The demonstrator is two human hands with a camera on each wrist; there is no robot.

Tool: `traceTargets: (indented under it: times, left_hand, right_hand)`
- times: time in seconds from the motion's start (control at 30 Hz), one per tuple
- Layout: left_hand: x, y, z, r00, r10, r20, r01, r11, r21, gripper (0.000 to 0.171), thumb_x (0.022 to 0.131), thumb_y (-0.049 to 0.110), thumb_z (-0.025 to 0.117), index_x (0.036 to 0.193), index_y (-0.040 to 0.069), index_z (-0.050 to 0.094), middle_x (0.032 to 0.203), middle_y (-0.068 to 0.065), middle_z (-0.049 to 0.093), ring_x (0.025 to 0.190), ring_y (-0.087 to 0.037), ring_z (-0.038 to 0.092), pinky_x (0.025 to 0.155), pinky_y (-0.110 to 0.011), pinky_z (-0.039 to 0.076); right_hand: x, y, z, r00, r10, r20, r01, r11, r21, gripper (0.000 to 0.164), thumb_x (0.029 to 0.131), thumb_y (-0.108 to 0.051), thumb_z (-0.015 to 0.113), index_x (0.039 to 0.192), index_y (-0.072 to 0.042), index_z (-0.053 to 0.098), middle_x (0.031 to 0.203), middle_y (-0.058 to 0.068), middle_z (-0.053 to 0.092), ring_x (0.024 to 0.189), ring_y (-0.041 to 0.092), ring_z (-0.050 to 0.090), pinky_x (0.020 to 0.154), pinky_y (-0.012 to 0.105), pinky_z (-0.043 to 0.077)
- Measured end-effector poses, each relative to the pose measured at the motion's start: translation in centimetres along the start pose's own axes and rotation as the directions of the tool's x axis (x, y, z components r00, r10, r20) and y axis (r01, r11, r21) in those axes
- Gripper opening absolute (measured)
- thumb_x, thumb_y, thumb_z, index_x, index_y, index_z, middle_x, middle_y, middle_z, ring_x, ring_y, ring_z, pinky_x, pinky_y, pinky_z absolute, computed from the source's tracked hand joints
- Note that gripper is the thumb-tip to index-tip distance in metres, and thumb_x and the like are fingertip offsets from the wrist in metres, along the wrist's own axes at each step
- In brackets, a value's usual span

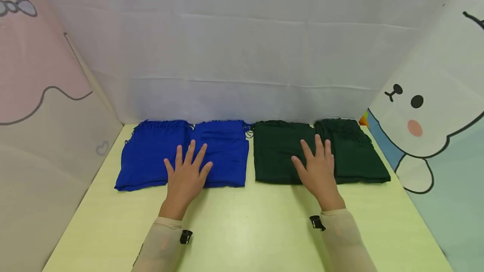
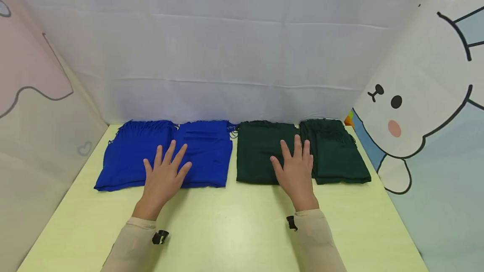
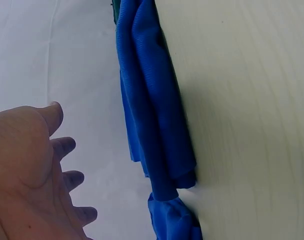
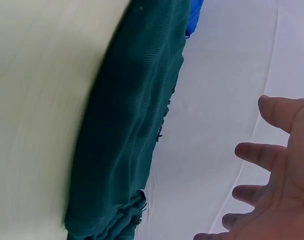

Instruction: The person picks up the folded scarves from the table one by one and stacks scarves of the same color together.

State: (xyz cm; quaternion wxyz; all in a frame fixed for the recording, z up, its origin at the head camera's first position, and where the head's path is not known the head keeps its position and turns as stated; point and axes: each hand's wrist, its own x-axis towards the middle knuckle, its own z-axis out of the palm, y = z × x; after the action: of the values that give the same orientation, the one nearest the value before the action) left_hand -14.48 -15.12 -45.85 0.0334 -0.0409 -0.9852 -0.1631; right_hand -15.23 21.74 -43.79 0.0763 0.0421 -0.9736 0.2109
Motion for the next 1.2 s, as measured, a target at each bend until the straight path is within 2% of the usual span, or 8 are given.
traceTargets:
  times: [0.27, 0.63, 0.77, 0.9, 1.0, 1.03, 1.1, 1.2]
  left_hand:
    - [-0.4, 0.0, -0.3, 1.000, -0.007, -0.001, 0.007, 1.000, 0.003, 0.064, 0.104, 0.057, 0.035, 0.160, 0.037, 0.012, 0.168, -0.004, 0.003, 0.150, -0.038, -0.013, 0.109, -0.074, -0.012]
    - [-0.6, -0.1, -0.1, 1.000, -0.004, -0.005, 0.003, 1.000, -0.005, 0.063, 0.104, 0.056, 0.036, 0.160, 0.036, 0.015, 0.168, -0.003, 0.001, 0.151, -0.039, -0.012, 0.109, -0.074, -0.009]
    - [-0.6, -0.3, 0.1, 1.000, 0.010, -0.017, -0.011, 0.999, -0.045, 0.062, 0.104, 0.054, 0.038, 0.160, 0.031, 0.021, 0.167, -0.011, 0.004, 0.150, -0.043, -0.006, 0.113, -0.072, -0.001]
    - [-0.6, -0.6, 0.2, 1.000, -0.021, 0.008, 0.022, 0.988, -0.155, 0.063, 0.104, 0.055, 0.036, 0.160, 0.029, 0.022, 0.165, -0.020, 0.003, 0.150, -0.046, -0.001, 0.112, -0.071, 0.016]
    - [-0.6, -0.7, 0.2, 0.996, -0.063, 0.056, 0.075, 0.966, -0.249, 0.065, 0.104, 0.058, 0.034, 0.160, 0.029, 0.021, 0.165, -0.023, 0.002, 0.150, -0.046, 0.004, 0.108, -0.074, 0.022]
    - [-0.5, -0.8, 0.3, 0.995, -0.073, 0.072, 0.091, 0.953, -0.289, 0.065, 0.104, 0.059, 0.032, 0.160, 0.028, 0.021, 0.165, -0.023, 0.004, 0.149, -0.046, 0.006, 0.107, -0.075, 0.022]
    - [-0.5, -0.9, 0.2, 0.992, -0.084, 0.095, 0.114, 0.917, -0.382, 0.066, 0.103, 0.060, 0.031, 0.160, 0.027, 0.023, 0.165, -0.020, 0.011, 0.150, -0.044, 0.010, 0.110, -0.073, 0.020]
    - [-0.4, -1.0, 0.1, 0.986, -0.106, 0.126, 0.155, 0.850, -0.503, 0.068, 0.102, 0.062, 0.031, 0.159, 0.024, 0.027, 0.163, -0.014, 0.021, 0.149, -0.041, 0.016, 0.113, -0.068, 0.020]
  right_hand:
    - [0.1, -0.4, -0.1, 1.000, -0.004, 0.022, 0.005, 1.000, -0.014, 0.067, 0.103, -0.047, 0.048, 0.157, -0.011, 0.031, 0.165, 0.022, 0.000, 0.148, 0.048, -0.009, 0.109, 0.076, 0.012]
    - [0.1, -1.3, 0.6, 0.998, -0.022, 0.063, 0.023, 0.999, -0.021, 0.067, 0.103, -0.046, 0.050, 0.157, -0.012, 0.030, 0.164, 0.022, 0.003, 0.148, 0.050, -0.004, 0.110, 0.074, 0.014]
    - [0.2, -2.0, 1.2, 0.995, -0.014, 0.096, 0.011, 0.999, 0.038, 0.067, 0.103, -0.046, 0.049, 0.158, -0.012, 0.029, 0.164, 0.023, 0.002, 0.147, 0.053, -0.004, 0.110, 0.074, 0.015]
    - [0.3, -2.9, 2.0, 0.990, -0.005, 0.139, -0.022, 0.982, 0.189, 0.069, 0.104, -0.049, 0.046, 0.158, -0.013, 0.027, 0.164, 0.023, 0.002, 0.146, 0.054, 0.004, 0.109, 0.073, 0.021]
    - [0.5, -3.7, 2.6, 0.982, 0.000, 0.190, -0.067, 0.936, 0.346, 0.070, 0.103, -0.054, 0.043, 0.158, -0.014, 0.028, 0.162, 0.022, 0.012, 0.143, 0.048, 0.024, 0.107, 0.068, 0.031]
    - [0.5, -4.1, 2.8, 0.974, 0.000, 0.225, -0.099, 0.898, 0.428, 0.070, 0.103, -0.055, 0.043, 0.158, -0.015, 0.029, 0.160, 0.021, 0.016, 0.140, 0.046, 0.032, 0.106, 0.065, 0.035]
    - [0.7, -5.0, 3.3, 0.956, -0.003, 0.295, -0.176, 0.796, 0.579, 0.069, 0.103, -0.055, 0.044, 0.157, -0.015, 0.030, 0.157, 0.018, 0.022, 0.135, 0.043, 0.041, 0.103, 0.058, 0.043]
    - [0.9, -6.3, 4.1, 0.919, 0.005, 0.395, -0.314, 0.615, 0.724, 0.065, 0.102, -0.053, 0.047, 0.154, -0.016, 0.034, 0.153, 0.012, 0.032, 0.130, 0.038, 0.047, 0.096, 0.046, 0.053]
